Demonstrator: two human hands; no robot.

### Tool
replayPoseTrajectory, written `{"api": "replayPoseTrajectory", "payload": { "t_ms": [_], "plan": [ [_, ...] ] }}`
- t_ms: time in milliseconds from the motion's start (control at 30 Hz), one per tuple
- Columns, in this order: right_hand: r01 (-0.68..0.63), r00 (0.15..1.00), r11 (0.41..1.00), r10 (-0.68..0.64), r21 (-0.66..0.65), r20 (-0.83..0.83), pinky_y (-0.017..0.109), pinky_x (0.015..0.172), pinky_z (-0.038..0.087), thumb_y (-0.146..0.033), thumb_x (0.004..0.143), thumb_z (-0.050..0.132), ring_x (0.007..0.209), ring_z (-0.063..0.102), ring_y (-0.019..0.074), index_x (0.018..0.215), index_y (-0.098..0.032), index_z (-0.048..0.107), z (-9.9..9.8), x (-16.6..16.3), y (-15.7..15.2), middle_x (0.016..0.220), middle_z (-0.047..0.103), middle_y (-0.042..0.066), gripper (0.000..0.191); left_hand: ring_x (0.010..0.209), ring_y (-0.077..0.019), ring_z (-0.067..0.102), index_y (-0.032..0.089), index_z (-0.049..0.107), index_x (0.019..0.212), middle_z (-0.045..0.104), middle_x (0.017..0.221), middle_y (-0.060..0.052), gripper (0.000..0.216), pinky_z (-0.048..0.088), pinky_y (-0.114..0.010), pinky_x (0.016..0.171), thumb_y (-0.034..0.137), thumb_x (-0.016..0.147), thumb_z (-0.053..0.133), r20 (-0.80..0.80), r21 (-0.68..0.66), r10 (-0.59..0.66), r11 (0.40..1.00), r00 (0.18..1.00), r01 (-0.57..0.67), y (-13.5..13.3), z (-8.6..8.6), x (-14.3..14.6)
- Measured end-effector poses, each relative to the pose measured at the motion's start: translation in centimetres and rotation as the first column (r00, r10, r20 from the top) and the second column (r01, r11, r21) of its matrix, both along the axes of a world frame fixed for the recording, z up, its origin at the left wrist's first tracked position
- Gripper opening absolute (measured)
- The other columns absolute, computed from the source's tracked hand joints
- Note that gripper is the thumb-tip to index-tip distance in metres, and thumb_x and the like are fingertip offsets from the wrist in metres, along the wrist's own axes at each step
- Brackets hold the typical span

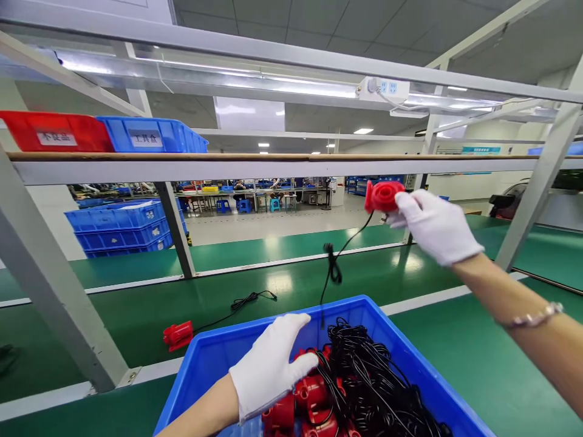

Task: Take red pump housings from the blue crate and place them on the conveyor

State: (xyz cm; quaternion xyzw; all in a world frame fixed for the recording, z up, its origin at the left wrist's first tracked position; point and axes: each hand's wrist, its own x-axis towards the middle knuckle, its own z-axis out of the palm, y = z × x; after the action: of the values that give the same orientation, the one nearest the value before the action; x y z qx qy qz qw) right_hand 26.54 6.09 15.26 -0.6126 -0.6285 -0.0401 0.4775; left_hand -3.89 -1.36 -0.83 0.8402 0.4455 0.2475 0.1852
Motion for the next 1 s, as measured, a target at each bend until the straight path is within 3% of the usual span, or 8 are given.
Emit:
{"api": "replayPoseTrajectory", "payload": {
  "t_ms": [100,167,333,467,567,700,867,1000],
  "plan": [
    [0.216,0.958,0.973,-0.227,0.076,0.174,0.048,0.1,0.032,-0.044,0.099,0.04,0.116,0.05,0.0312,0.104,-0.009,0.056,2.3,2.9,5.0,0.113,0.059,0.023,0.038,0.119,-0.0309,0.048,0.019,0.049,0.134,0.053,0.13,-0.01,0.054,0.04,-0.049,0.104,0.041,0.087,0.059,-0.064,-0.04,-0.024,0.999,0.998,0.022,-0.2,0.1,-0.1],
    [0.25,0.922,0.968,-0.243,0.016,0.3,0.046,0.099,0.035,-0.043,0.1,0.042,0.115,0.05,0.0284,0.108,-0.009,0.057,1.4,3.6,8.3,0.118,0.057,0.02,0.038,0.119,-0.03,0.048,0.02,0.05,0.134,0.053,0.13,-0.009,0.051,0.04,-0.048,0.104,0.039,0.087,0.058,-0.079,-0.053,-0.014,0.999,0.997,0.01,-0.2,0.0,-0.1],
    [0.24,0.861,0.895,-0.017,-0.377,0.508,0.036,0.085,0.051,-0.04,0.097,0.053,0.089,0.061,0.0159,0.101,-0.012,0.062,-8.0,2.2,14.1,0.098,0.062,0.006,0.03,0.118,-0.0319,0.049,0.02,0.052,0.132,0.055,0.129,-0.011,0.049,0.039,-0.051,0.104,0.042,0.088,0.055,-0.088,-0.075,0.059,0.995,0.994,-0.066,0.8,-0.4,-0.4],
    [0.243,0.828,0.777,0.147,-0.581,0.542,0.032,0.078,0.054,-0.035,0.096,0.057,0.085,0.062,0.0144,0.105,-0.011,0.061,-16.0,0.1,15.1,0.098,0.062,0.006,0.026,0.118,-0.0342,0.05,0.021,0.056,0.127,0.057,0.127,-0.011,0.045,0.039,-0.052,0.102,0.041,0.087,0.056,-0.053,-0.121,0.115,0.985,0.992,-0.121,1.7,-0.4,-0.9],
    [0.232,0.805,0.73,0.227,-0.643,0.548,0.031,0.077,0.054,-0.035,0.095,0.058,0.087,0.061,0.0151,0.109,-0.011,0.06,-19.2,-1.0,14.7,0.102,0.061,0.007,0.028,0.119,-0.0343,0.049,0.023,0.057,0.126,0.057,0.127,-0.01,0.043,0.038,-0.053,0.102,0.041,0.087,0.056,-0.004,-0.145,0.14,0.98,0.99,-0.139,1.9,-0.1,-1.1],
    [0.211,0.774,0.723,0.287,-0.658,0.564,0.032,0.078,0.053,-0.037,0.095,0.058,0.086,0.061,0.0152,0.108,-0.011,0.06,-18.7,-1.9,14.6,0.101,0.061,0.006,0.029,0.114,-0.0306,0.052,0.021,0.058,0.123,0.06,0.121,-0.01,0.039,0.041,-0.048,0.1,0.041,0.09,0.054,0.098,-0.111,0.154,0.984,0.983,-0.143,2.2,0.3,-1.2],
    [0.08,0.733,0.834,0.322,-0.547,0.599,0.037,0.083,0.048,-0.043,0.1,0.044,0.086,0.059,0.0167,0.105,-0.012,0.06,-14.8,-5.8,12.7,0.096,0.061,0.007,0.036,0.111,-0.026,0.055,0.016,0.057,0.122,0.06,0.119,-0.011,0.036,0.042,-0.044,0.1,0.037,0.092,0.055,0.321,-0.031,0.163,0.986,0.933,-0.161,2.6,0.7,-1.3],
    [-0.205,0.603,0.801,0.556,-0.563,0.572,0.035,0.084,0.045,-0.043,0.1,0.04,0.089,0.058,0.0177,0.102,-0.015,0.063,-16.7,-13.2,6.2,0.098,0.063,0.009,0.037,0.107,-0.0217,0.058,0.015,0.059,0.115,0.061,0.117,-0.011,0.028,0.046,-0.038,0.098,0.028,0.092,0.054,0.578,-0.008,0.172,0.979,0.798,-0.205,3.2,1.2,-1.7]
  ]
}}
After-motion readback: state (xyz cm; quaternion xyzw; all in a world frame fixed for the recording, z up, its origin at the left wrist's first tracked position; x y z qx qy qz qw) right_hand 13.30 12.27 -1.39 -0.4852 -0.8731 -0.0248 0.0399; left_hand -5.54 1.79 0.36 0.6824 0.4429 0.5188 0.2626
